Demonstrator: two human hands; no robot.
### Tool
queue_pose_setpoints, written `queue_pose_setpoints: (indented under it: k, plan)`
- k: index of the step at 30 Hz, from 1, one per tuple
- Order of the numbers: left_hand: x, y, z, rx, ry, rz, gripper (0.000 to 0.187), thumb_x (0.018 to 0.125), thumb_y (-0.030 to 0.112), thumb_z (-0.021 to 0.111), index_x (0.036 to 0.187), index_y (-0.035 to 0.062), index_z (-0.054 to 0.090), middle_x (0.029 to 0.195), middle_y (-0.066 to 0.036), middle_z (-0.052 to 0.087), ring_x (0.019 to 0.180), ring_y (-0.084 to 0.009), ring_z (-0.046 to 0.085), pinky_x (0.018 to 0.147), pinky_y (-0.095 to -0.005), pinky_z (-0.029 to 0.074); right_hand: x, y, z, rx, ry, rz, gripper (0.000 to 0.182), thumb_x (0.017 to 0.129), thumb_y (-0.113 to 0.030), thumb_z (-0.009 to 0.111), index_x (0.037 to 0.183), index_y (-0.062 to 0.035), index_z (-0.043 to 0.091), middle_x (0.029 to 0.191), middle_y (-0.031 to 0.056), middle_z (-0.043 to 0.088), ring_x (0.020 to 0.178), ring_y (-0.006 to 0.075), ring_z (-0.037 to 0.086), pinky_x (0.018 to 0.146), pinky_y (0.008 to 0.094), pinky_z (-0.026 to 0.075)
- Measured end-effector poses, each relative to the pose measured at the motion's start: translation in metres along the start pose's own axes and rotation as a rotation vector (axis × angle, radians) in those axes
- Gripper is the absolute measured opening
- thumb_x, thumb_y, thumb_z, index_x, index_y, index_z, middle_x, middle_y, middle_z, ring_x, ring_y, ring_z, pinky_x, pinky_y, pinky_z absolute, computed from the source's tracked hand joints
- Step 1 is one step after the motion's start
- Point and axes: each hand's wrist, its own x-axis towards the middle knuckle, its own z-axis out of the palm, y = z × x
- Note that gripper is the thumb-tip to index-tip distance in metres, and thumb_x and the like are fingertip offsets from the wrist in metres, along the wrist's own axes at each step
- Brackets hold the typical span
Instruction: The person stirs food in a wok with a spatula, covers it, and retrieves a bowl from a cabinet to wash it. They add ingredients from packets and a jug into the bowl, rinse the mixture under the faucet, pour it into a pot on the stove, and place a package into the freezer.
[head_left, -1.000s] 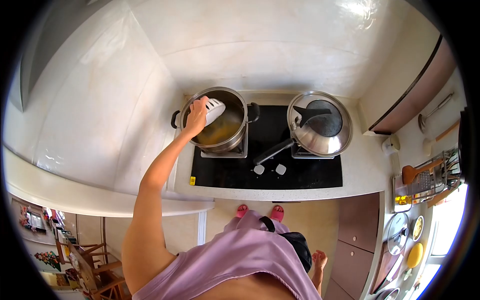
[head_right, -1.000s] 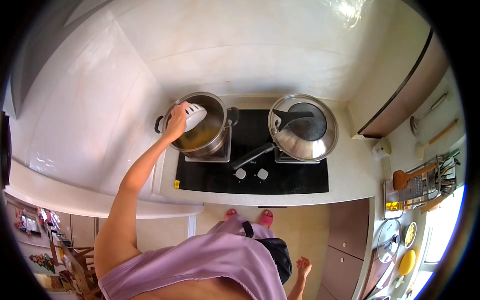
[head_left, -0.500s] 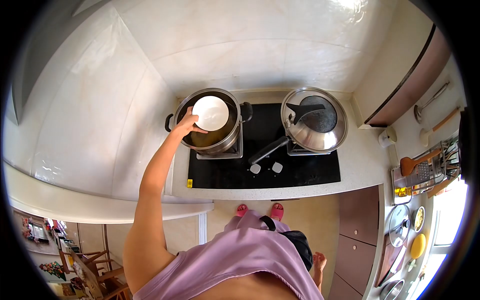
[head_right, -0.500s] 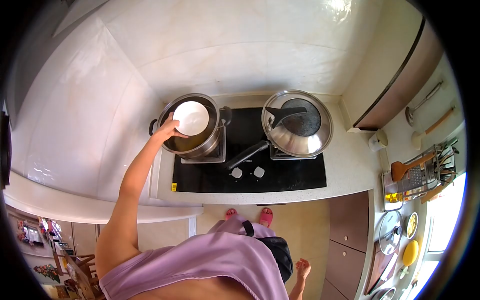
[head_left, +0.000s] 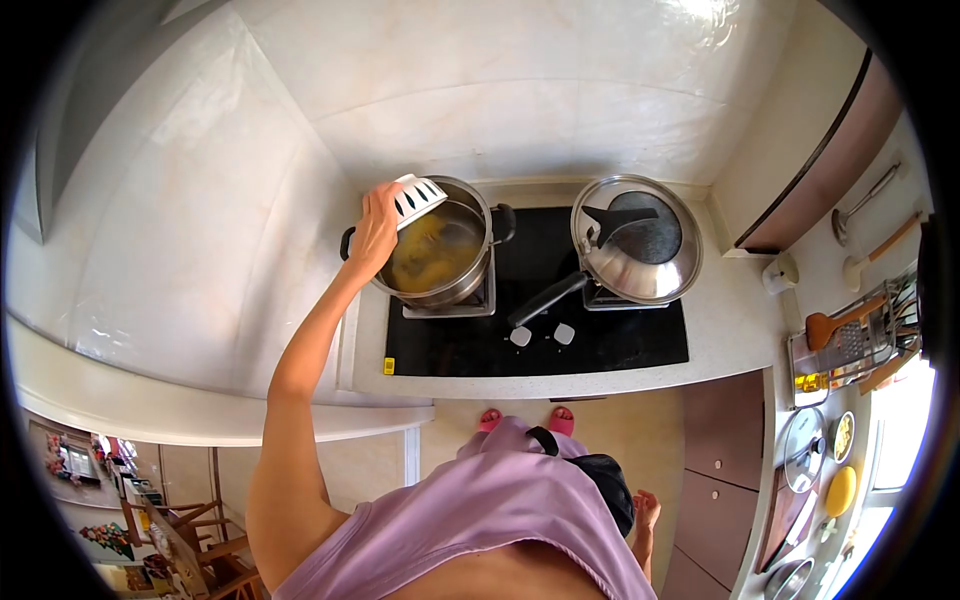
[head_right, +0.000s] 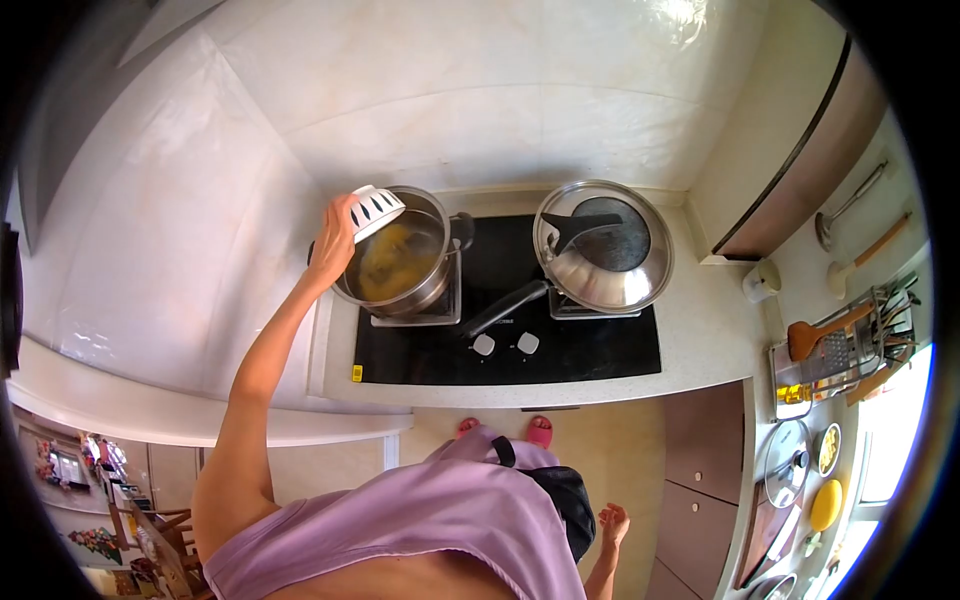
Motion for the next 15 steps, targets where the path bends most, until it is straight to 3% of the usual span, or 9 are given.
queue_pose_setpoints:
  k: [2, 8, 11, 12, 14, 15]
  plan:
    - [0.0, 0.001, -0.008, 0.138, 0.035, 0.078, 0.061, 0.074, -0.011, 0.054, 0.129, 0.0069, 0.032, 0.124, -0.021, 0.04, 0.111, -0.0422, 0.045, 0.079, -0.0435, 0.054, 0.002, 0.006, 0.002, 0.012, -0.011, -0.027, 0.02, 0.092, -0.02, 0.056, 0.1, -0.0022, 0.062, 0.075, 0.0069, 0.066, 0.065, 0.0135, 0.064, 0.055, 0.0239, 0.051]
    - [-0.008, -0.005, -0.011, 0.347, 0.08, 0.279, 0.057, 0.073, -0.006, 0.059, 0.125, 0.0067, 0.039, 0.124, -0.02, 0.042, 0.114, -0.0396, 0.044, 0.07, -0.0365, 0.059, 0.005, 0.013, 0.003, 0.067, -0.032, -0.053, 0.024, 0.091, -0.024, 0.058, 0.098, -0.0014, 0.062, 0.074, 0.0066, 0.065, 0.062, 0.0128, 0.061, 0.054, 0.0235, 0.049]
    - [-0.012, -0.004, -0.009, 0.464, -0.146, 0.383, 0.047, 0.078, 0.004, 0.056, 0.124, 0.0071, 0.047, 0.123, -0.02, 0.047, 0.116, -0.0358, 0.045, 0.094, -0.0423, 0.046, 0.001, 0.022, 0.01, 0.155, -0.042, -0.045, 0.022, 0.091, -0.022, 0.059, 0.096, -0.0009, 0.063, 0.072, 0.0062, 0.064, 0.06, 0.0124, 0.059, 0.054, 0.0234, 0.048]
    - [-0.016, -0.023, 0.008, 0.336, -0.148, 0.321, 0.043, 0.081, 0.009, 0.054, 0.124, 0.0073, 0.049, 0.122, -0.019, 0.049, 0.117, -0.0342, 0.045, 0.102, -0.0431, 0.036, -0.003, 0.023, 0.011, 0.289, -0.02, 0.04, 0.018, 0.089, -0.015, 0.056, 0.096, -0.0009, 0.064, 0.072, 0.0059, 0.065, 0.063, 0.0132, 0.061, 0.055, 0.0238, 0.05]
    - [-0.021, -0.006, -0.004, 0.111, -0.062, 0.165, 0.049, 0.079, -0.001, 0.055, 0.127, 0.0054, 0.046, 0.124, -0.017, 0.049, 0.119, -0.033, 0.043, 0.103, -0.0418, 0.035, -0.019, 0.0, 0.011, -0.039, 0.006, -0.001, 0.019, 0.089, -0.012, 0.051, 0.099, -0.0016, 0.064, 0.075, 0.0068, 0.066, 0.068, 0.0129, 0.064, 0.059, 0.0241, 0.052]
    - [-0.025, -0.027, 0.008, 0.123, -0.03, 0.113, 0.055, 0.078, -0.007, 0.052, 0.131, 0.0031, 0.041, 0.128, -0.016, 0.046, 0.121, -0.0334, 0.041, 0.105, -0.0416, 0.033, -0.027, -0.007, 0.011, -0.061, 0.036, 0.016, 0.019, 0.089, -0.012, 0.051, 0.1, -0.0022, 0.064, 0.077, 0.0072, 0.067, 0.07, 0.0132, 0.065, 0.061, 0.0249, 0.053]
